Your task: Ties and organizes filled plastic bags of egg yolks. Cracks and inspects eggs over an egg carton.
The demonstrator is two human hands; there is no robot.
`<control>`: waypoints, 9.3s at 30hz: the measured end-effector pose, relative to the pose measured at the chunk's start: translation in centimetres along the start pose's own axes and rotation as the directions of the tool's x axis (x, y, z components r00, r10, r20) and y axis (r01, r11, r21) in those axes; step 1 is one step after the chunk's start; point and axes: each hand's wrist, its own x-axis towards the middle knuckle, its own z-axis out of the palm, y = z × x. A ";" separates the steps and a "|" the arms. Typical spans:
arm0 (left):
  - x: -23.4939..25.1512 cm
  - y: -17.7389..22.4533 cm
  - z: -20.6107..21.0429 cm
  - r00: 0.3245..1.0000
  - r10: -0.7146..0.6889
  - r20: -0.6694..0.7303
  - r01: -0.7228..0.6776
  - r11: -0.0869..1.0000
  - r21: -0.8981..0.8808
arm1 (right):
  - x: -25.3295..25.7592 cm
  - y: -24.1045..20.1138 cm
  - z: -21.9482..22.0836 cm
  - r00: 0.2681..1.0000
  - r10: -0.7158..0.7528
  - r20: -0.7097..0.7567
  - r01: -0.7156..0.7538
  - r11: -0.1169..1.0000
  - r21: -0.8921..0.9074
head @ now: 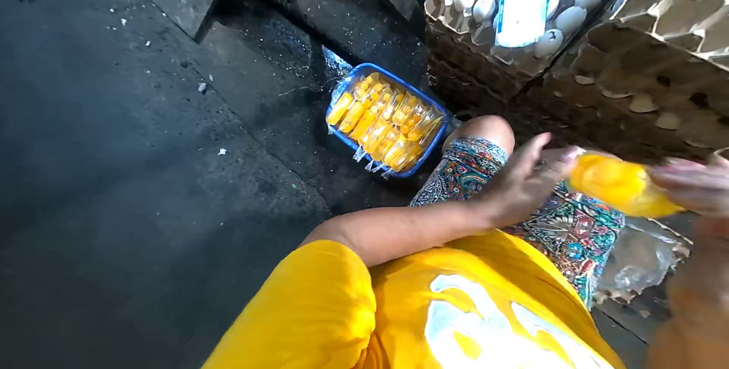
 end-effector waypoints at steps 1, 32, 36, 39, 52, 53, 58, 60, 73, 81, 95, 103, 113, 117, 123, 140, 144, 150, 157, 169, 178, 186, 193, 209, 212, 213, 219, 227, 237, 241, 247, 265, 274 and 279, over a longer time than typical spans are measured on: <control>-0.3 0.4 -1.0 0.988 -0.153 -0.013 0.150 0.980 -0.128 | 0.7 -0.1 1.4 0.998 -0.052 0.021 0.052 0.998 -0.026; 5.7 -15.3 -28.5 0.844 -0.437 -0.311 0.349 0.888 -0.299 | -1.9 12.6 8.4 0.757 0.173 0.630 -0.072 0.980 -0.184; 6.5 -18.1 -31.8 0.866 -0.380 -0.326 0.369 0.924 -0.095 | -3.3 13.3 6.7 0.755 0.284 0.591 -0.152 0.953 -0.264; 7.1 -19.0 -33.7 0.848 -0.406 -0.340 0.428 0.904 -0.014 | -4.0 13.4 6.3 0.758 0.322 0.567 -0.176 0.938 -0.297; 10.0 -22.1 -39.5 0.704 -0.433 -0.563 0.673 0.661 0.332 | -5.0 14.2 6.3 0.739 0.378 0.557 -0.253 0.923 -0.291; 10.3 -22.1 -39.7 0.696 -0.439 -0.569 0.687 0.638 0.348 | -5.0 14.2 6.3 0.740 0.382 0.553 -0.257 0.921 -0.293; 11.5 -22.5 -40.1 0.662 -0.439 -0.608 0.735 0.540 0.410 | -4.9 14.4 6.4 0.740 0.395 0.544 -0.272 0.916 -0.295; 11.7 -22.7 -40.1 0.666 -0.417 -0.619 0.731 0.531 0.428 | -4.9 14.4 6.4 0.740 0.395 0.544 -0.272 0.916 -0.295; 11.0 -23.1 -39.6 0.677 -0.440 -0.590 0.709 0.605 0.362 | -4.8 14.5 6.7 0.738 0.396 0.546 -0.257 0.913 -0.316; 12.0 -22.5 -39.6 0.612 -0.432 -0.662 0.784 0.436 0.441 | -5.1 14.6 6.6 0.735 0.400 0.548 -0.269 0.913 -0.307; 9.8 -24.0 -39.6 0.580 -0.373 -0.724 0.796 0.449 0.406 | -4.8 14.8 6.6 0.727 0.398 0.560 -0.276 0.916 -0.293; 7.6 -23.6 -39.5 0.606 -0.378 -0.700 0.767 0.512 0.388 | -5.0 14.6 6.8 0.734 0.393 0.554 -0.269 0.917 -0.293; 8.7 -23.3 -39.3 0.620 -0.246 -0.745 0.760 0.422 0.493 | -5.4 14.5 6.7 0.737 0.392 0.550 -0.255 0.916 -0.311; 9.0 -22.9 -37.6 0.667 0.062 -0.742 0.685 0.340 0.644 | -5.3 13.9 6.9 0.773 0.389 0.502 -0.274 0.917 -0.288; 10.8 -17.5 -31.1 0.817 0.198 -0.542 0.398 0.488 0.777 | -4.8 13.7 7.4 0.822 0.343 0.455 -0.248 0.934 -0.256; 9.7 -4.7 -12.7 0.853 0.513 0.095 -0.380 0.487 0.786 | 0.8 8.9 -6.6 0.989 0.065 -0.130 -0.108 0.926 -0.362; 13.6 2.6 -8.6 0.773 0.584 0.250 -0.504 0.325 0.801 | 2.5 9.2 -10.6 0.968 0.152 -0.199 -0.236 0.817 -0.526; 23.5 15.9 -1.0 0.752 0.543 0.373 -0.518 0.137 0.845 | 8.7 12.7 -15.2 0.896 0.420 -0.146 -0.419 0.687 -0.593; 33.8 22.1 4.2 0.859 0.388 0.334 -0.353 -0.025 0.935 | 13.3 17.0 -17.0 0.803 0.595 -0.040 -0.477 0.600 -0.642; 37.8 22.5 4.1 0.874 0.308 0.375 -0.368 -0.083 0.926 | 14.9 20.6 -16.2 0.843 0.516 0.153 -0.258 0.636 -0.727; 35.4 22.6 3.2 0.782 0.562 0.268 -0.529 0.372 0.763 | 13.5 19.8 -17.9 0.909 0.417 -0.017 -0.380 0.810 -0.447; 25.1 20.7 5.4 0.657 0.588 0.471 -0.751 0.565 0.342 | 14.1 12.0 -17.2 0.911 0.310 -0.272 -0.316 0.948 0.021; 22.3 18.8 6.6 0.532 0.616 0.581 -0.847 0.406 0.344 | 16.3 7.4 -15.5 0.828 -0.204 -0.522 0.048 0.954 -0.297; 22.6 17.6 5.8 0.519 0.650 0.555 -0.854 0.368 0.367 | 16.5 8.7 -15.5 0.875 -0.069 -0.479 -0.077 0.957 -0.279; 22.5 17.5 6.4 0.485 0.678 0.552 -0.872 0.330 0.360 | 16.6 9.1 -13.7 0.950 0.043 -0.311 -0.164 0.912 -0.376; 22.6 17.3 6.4 0.484 0.675 0.557 -0.873 0.322 0.367 | 16.5 9.4 -13.4 0.956 0.075 -0.282 -0.186 0.901 -0.392; 22.5 17.2 5.8 0.511 0.660 0.551 -0.857 0.346 0.382 | 15.3 10.5 -15.8 0.906 0.214 -0.364 -0.297 0.936 -0.187; 22.5 17.4 5.6 0.525 0.641 0.561 -0.851 0.374 0.369 | 13.7 16.8 -15.4 0.782 0.578 -0.231 -0.611 0.642 -0.462; 22.7 17.0 4.9 0.486 0.626 0.610 -0.869 0.271 0.414 | 13.6 15.9 -15.0 0.888 0.407 -0.213 -0.458 0.822 -0.338; 22.0 16.6 5.7 0.468 0.631 0.619 -0.883 0.301 0.360 | 14.7 11.5 -14.8 0.881 0.469 -0.058 -0.463 0.881 0.098; 21.3 16.5 6.5 0.519 0.593 0.616 -0.852 0.416 0.318 | 15.7 11.0 -14.6 0.868 0.491 0.071 -0.493 0.836 0.242; 21.8 17.6 6.6 0.640 0.507 0.577 -0.768 0.393 0.507 | 14.8 13.8 -12.7 0.967 0.239 -0.089 -0.250 0.957 -0.144; 21.8 15.6 7.5 0.526 0.616 0.586 -0.794 0.108 0.598 | 13.7 14.8 -11.2 0.956 0.222 -0.190 -0.255 0.952 -0.169; 21.8 15.2 7.6 0.496 0.637 0.591 -0.790 0.048 0.611 | 13.7 15.2 -11.1 0.969 0.163 -0.186 -0.203 0.955 -0.217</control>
